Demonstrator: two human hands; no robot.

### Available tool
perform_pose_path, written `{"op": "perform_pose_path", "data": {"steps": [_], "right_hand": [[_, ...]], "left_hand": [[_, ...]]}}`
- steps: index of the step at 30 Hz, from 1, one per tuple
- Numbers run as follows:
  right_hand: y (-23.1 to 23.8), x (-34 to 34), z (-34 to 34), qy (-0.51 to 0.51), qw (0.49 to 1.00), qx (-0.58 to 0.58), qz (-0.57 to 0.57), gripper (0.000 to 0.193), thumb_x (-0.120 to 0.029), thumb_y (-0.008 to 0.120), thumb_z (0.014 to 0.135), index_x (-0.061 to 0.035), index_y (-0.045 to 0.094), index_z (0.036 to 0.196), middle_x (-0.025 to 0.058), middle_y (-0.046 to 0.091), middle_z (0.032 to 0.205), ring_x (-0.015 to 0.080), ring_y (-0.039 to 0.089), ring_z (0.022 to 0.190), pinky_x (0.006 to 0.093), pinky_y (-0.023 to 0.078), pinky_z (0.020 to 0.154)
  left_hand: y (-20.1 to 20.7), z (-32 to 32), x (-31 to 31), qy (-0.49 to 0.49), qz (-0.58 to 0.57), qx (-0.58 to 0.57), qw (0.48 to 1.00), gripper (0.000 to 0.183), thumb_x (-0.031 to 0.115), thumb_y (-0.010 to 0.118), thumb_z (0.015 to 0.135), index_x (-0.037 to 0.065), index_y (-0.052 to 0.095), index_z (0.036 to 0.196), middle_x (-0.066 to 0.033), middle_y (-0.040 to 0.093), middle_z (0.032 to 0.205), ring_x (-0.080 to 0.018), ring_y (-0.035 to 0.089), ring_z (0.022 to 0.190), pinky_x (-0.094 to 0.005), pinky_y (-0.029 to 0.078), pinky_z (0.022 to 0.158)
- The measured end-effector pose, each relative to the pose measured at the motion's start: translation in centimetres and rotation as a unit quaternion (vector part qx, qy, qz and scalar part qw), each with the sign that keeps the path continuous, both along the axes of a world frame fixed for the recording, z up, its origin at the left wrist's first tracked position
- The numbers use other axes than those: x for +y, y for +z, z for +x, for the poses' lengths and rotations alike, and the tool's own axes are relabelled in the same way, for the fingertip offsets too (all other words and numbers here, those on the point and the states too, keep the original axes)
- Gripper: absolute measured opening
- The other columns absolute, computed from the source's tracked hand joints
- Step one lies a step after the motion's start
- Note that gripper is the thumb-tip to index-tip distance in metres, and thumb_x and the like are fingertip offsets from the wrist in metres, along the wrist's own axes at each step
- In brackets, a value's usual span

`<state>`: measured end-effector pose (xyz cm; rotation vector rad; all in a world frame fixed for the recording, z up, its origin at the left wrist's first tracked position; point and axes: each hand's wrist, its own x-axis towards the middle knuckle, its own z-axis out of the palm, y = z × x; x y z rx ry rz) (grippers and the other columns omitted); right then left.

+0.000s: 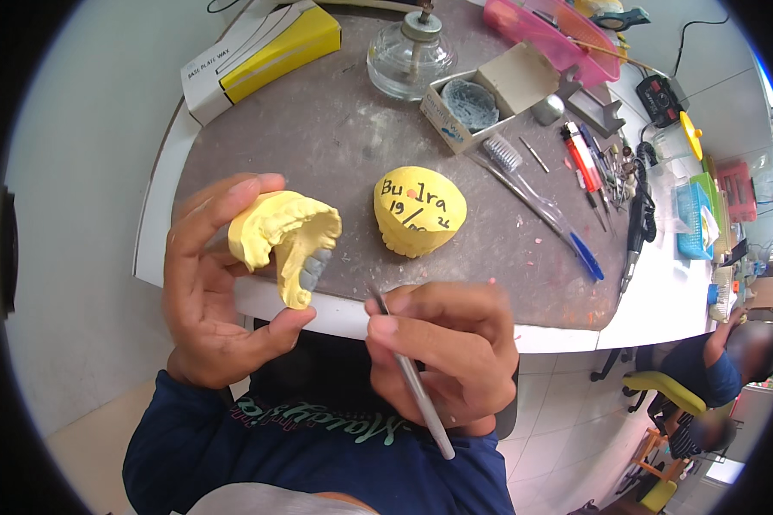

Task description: The person carves a yellow wax dental model using a metal carving tool. They hold the model in one hand and carefully shape the inner surface with the tool in the other, occasionally rotating the model to access different areas.

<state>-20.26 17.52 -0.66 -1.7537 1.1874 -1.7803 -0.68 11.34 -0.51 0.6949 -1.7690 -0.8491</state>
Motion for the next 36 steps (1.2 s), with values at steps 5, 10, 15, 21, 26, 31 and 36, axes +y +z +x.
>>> {"op": "perform_pose_path", "data": {"steps": [5, 10, 15, 21, 26, 31, 36], "right_hand": [[1.8, -0.2, -0.8, 0.012, 0.988, 0.14, 0.068, 0.036, 0.005, 0.085, 0.067, -0.0082, 0.077, 0.1, 0.014, 0.068, 0.092, 0.0198, 0.071, 0.079, 0.0264, 0.056, 0.065], [0.9, -1.0, 0.0, 0.018, 0.991, 0.12, 0.051, 0.035, 0.006, 0.084, 0.067, -0.0008, 0.074, 0.1, 0.0156, 0.07, 0.084, 0.0217, 0.071, 0.071, 0.0266, 0.055, 0.062], [1.3, -1.4, 0.1, 0.048, 0.984, 0.164, 0.046, 0.032, 0.005, 0.082, 0.067, 0.0038, 0.072, 0.098, 0.0167, 0.071, 0.083, 0.023, 0.07, 0.067, 0.0273, 0.055, 0.06], [0.5, -1.6, 0.9, 0.051, 0.994, 0.09, 0.043, 0.026, 0.003, 0.08, 0.069, 0.0008, 0.07, 0.093, 0.0164, 0.071, 0.082, 0.0231, 0.072, 0.069, 0.0274, 0.056, 0.06], [0.8, -1.9, 0.5, 0.091, 0.987, 0.113, 0.074, 0.026, 0.003, 0.082, 0.069, 0.0002, 0.069, 0.091, 0.0166, 0.071, 0.082, 0.0241, 0.072, 0.07, 0.028, 0.056, 0.06], [1.1, -2.1, 0.6, 0.099, 0.984, 0.118, 0.089, 0.028, 0.004, 0.083, 0.067, -0.0005, 0.07, 0.09, 0.0157, 0.071, 0.081, 0.024, 0.072, 0.068, 0.028, 0.056, 0.059], [1.1, -2.2, 0.8, 0.092, 0.983, 0.128, 0.092, 0.028, 0.005, 0.083, 0.065, -0.0006, 0.071, 0.089, 0.0149, 0.072, 0.081, 0.0235, 0.072, 0.067, 0.0275, 0.056, 0.059]], "left_hand": [[0.5, 1.2, -0.9, -0.005, -0.046, -0.117, 0.992, 0.073, 0.004, 0.082, 0.069, 0.002, 0.051, 0.135, -0.021, 0.053, 0.135, -0.0284, 0.06, 0.119, -0.0372, 0.054, 0.097], [0.6, 1.8, -1.5, -0.029, 0.061, -0.122, 0.99, 0.067, -0.003, 0.076, 0.066, 0.002, 0.058, 0.13, -0.0166, 0.061, 0.13, -0.0273, 0.062, 0.118, -0.0358, 0.051, 0.1], [1.2, 2.0, -2.2, -0.057, 0.018, -0.16, 0.985, 0.068, -0.009, 0.069, 0.061, 0.002, 0.061, 0.127, -0.0178, 0.064, 0.128, -0.0293, 0.063, 0.118, -0.0352, 0.051, 0.1], [1.0, 2.1, -2.4, -0.083, 0.074, -0.13, 0.985, 0.069, -0.013, 0.065, 0.06, 0.001, 0.061, 0.127, -0.0198, 0.064, 0.128, -0.0327, 0.064, 0.119, -0.0378, 0.051, 0.102], [1.4, 2.3, -2.7, -0.099, 0.076, -0.137, 0.983, 0.069, -0.016, 0.064, 0.059, 0.0, 0.062, 0.126, -0.0195, 0.067, 0.126, -0.0323, 0.064, 0.119, -0.0385, 0.052, 0.101], [1.0, 2.1, -2.8, -0.1, 0.057, -0.133, 0.984, 0.068, -0.018, 0.064, 0.059, 0.002, 0.064, 0.124, -0.0178, 0.068, 0.125, -0.0325, 0.065, 0.118, -0.0385, 0.053, 0.1], [0.9, 2.1, -2.8, -0.099, 0.047, -0.133, 0.985, 0.068, -0.02, 0.064, 0.06, 0.004, 0.066, 0.124, -0.0171, 0.068, 0.124, -0.0318, 0.066, 0.116, -0.0375, 0.054, 0.098]]}}
